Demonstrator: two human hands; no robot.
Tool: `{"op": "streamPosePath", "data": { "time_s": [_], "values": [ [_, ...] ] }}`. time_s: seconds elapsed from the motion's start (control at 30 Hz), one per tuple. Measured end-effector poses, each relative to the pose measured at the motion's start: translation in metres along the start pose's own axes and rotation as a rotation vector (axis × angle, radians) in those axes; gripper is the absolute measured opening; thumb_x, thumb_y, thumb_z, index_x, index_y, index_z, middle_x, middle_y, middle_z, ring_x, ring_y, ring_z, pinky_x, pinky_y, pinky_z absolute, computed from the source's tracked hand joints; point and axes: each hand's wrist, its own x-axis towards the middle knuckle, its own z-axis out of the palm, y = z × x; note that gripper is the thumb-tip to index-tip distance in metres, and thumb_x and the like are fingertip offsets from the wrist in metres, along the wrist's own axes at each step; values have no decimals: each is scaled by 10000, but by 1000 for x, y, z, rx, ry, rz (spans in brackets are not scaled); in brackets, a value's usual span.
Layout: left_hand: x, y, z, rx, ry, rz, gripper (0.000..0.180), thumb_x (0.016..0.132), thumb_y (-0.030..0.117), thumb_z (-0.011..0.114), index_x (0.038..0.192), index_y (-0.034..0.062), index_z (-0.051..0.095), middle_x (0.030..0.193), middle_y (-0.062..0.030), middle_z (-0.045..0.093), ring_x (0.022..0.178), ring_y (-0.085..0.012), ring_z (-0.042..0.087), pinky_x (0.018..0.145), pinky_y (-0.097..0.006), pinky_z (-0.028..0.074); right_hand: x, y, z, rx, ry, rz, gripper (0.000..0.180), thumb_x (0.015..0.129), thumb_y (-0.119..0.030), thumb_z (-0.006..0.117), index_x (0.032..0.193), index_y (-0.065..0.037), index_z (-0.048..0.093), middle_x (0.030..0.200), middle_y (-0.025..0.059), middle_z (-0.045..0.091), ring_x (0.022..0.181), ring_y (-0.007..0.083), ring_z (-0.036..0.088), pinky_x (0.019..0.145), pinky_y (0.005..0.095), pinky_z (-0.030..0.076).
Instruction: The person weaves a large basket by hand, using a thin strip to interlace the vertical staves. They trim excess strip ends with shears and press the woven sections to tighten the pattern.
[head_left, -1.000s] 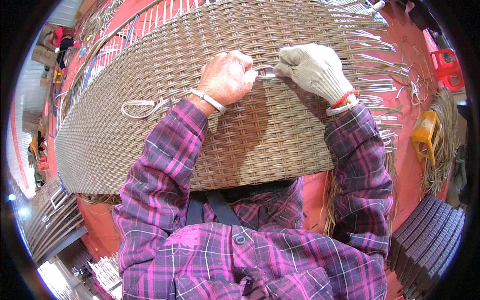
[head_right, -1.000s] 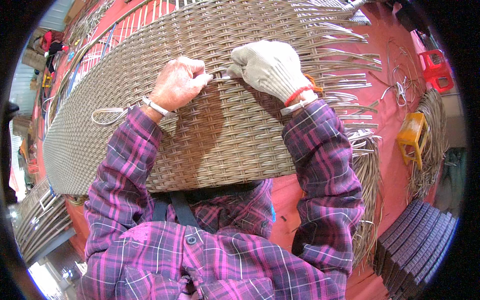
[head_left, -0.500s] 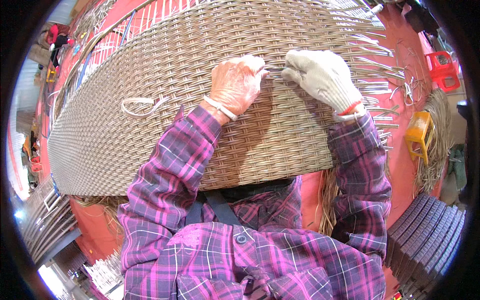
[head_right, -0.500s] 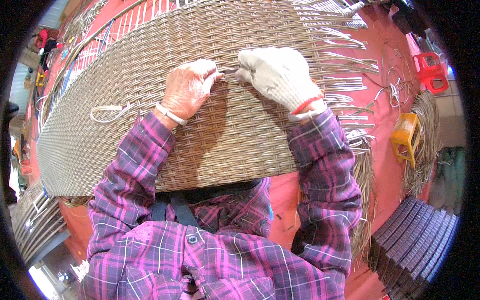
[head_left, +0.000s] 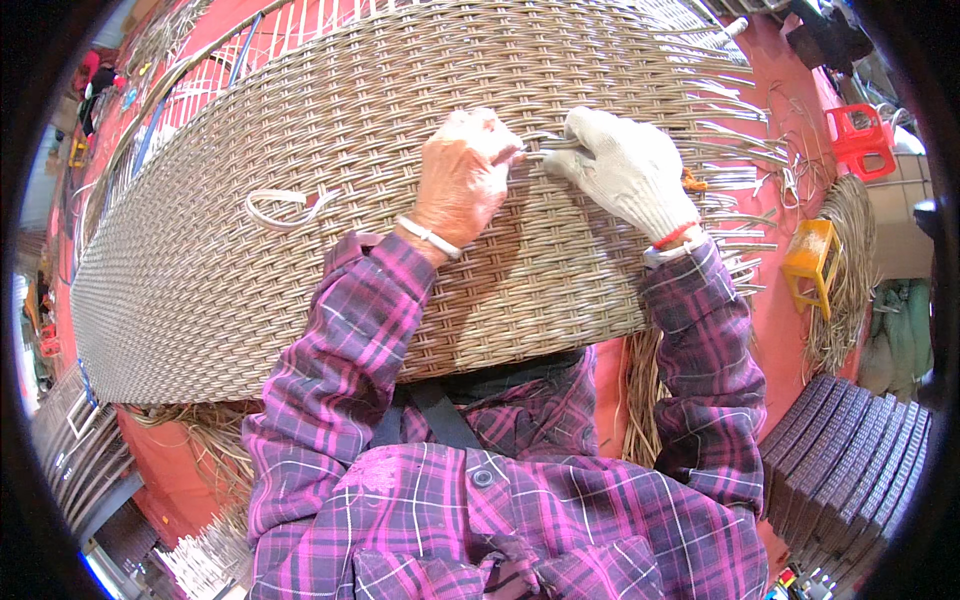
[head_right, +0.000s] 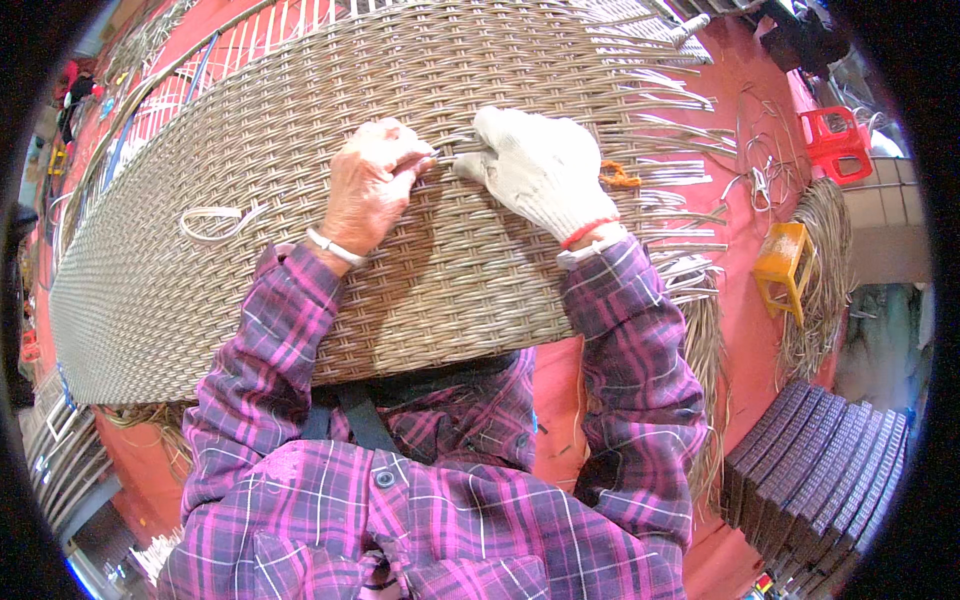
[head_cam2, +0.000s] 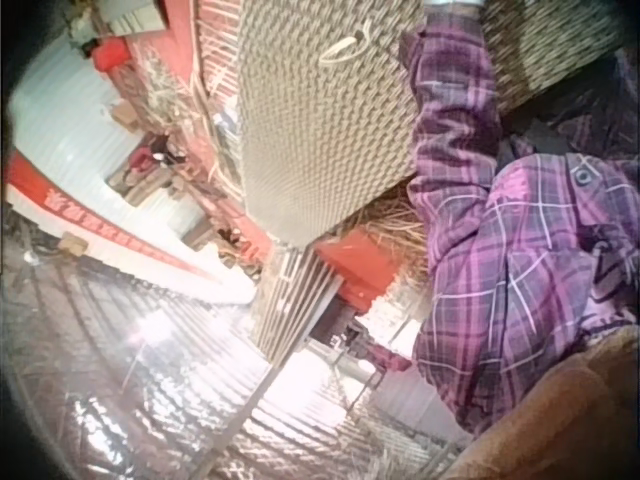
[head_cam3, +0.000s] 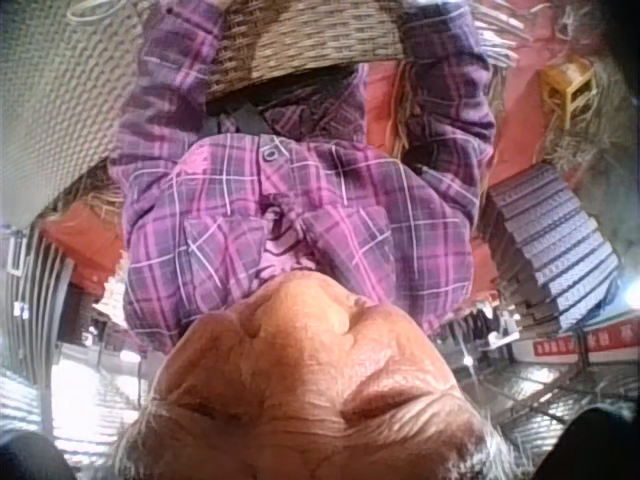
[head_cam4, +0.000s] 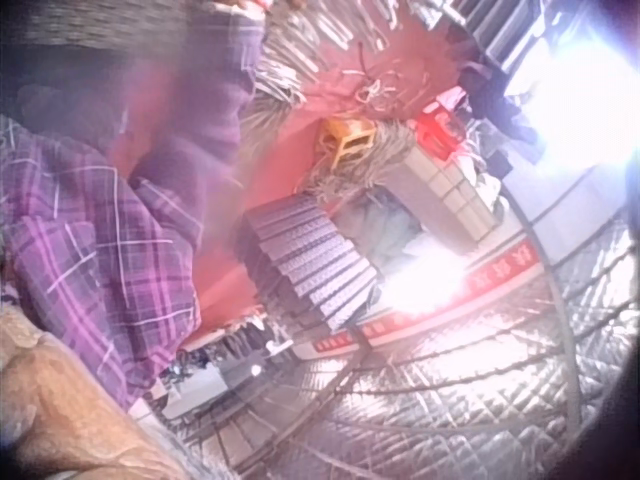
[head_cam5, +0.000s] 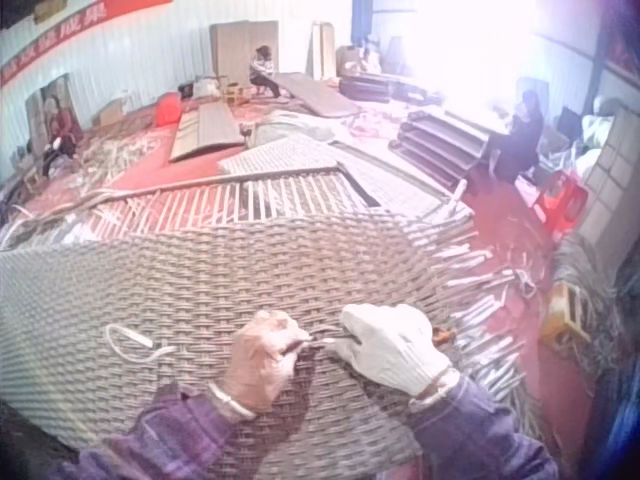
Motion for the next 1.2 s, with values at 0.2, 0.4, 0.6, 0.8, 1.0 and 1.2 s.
{"op": "streamPosePath", "data": {
  "time_s": [0.2, 0.4, 0.6, 0.8, 1.0, 1.2],
  "values": [
    [-2, 0, 10, -49, 120, 65, 172, 786, 68, 778, 955, 85, 748, 913, -70, 684, 955, -264, 645, 828, -366, 524, 6, 10, 10, 52, 69, 11, 261, 886, -410, 673, 848, -154, 636, 787, 92, 676, 747, 330, 679, 628, 450, 516],
    [-8, 0, 4, -79, 167, 56, 331, 824, 38, 760, 1148, 74, 706, 1091, -102, 696, 1013, -279, 644, 901, -375, 522, -18, 61, -19, 151, 20, 123, 233, 898, -378, 682, 869, -147, 663, 754, 82, 650, 719, 319, 648, 630, 421, 494],
    [18, 19, 8, -18, 116, 203, 284, 868, 101, 714, 1147, 50, 703, 1156, -127, 679, 1082, -307, 612, 926, -386, 503, -35, 73, -56, 174, 148, 190, 167, 942, -211, 698, 927, -48, 665, 709, 11, 556, 667, 118, 494, 661, 273, 452],
    [46, 45, 26, -640, -201, 32, 183, 941, 108, 692, 1089, 4, 721, 894, -73, 722, 725, -110, 633, 633, -261, 497, -36, 71, -76, 289, 202, 12, 232, 910, -325, 689, 897, -95, 654, 737, 85, 602, 669, 249, 593, 632, 372, 474],
    [31, 22, -7, -904, -126, -359, 215, 998, 198, 654, 1114, 42, 745, 676, 47, 586, 545, -2, 434, 469, -176, 281, -45, 81, -69, 0, 79, 117, 220, 873, -370, 683, 863, -152, 655, 730, 84, 615, 691, 300, 627, 621, 425, 469],
    [22, 12, -3, -904, -124, -372, 204, 972, 184, 692, 1056, 8, 750, 737, 38, 631, 633, -23, 510, 558, -184, 370, -34, 87, -77, -241, 21, 38, 188, 845, -348, 685, 839, -163, 655, 735, 67, 634, 692, 296, 644, 619, 434, 477]
  ]
}}
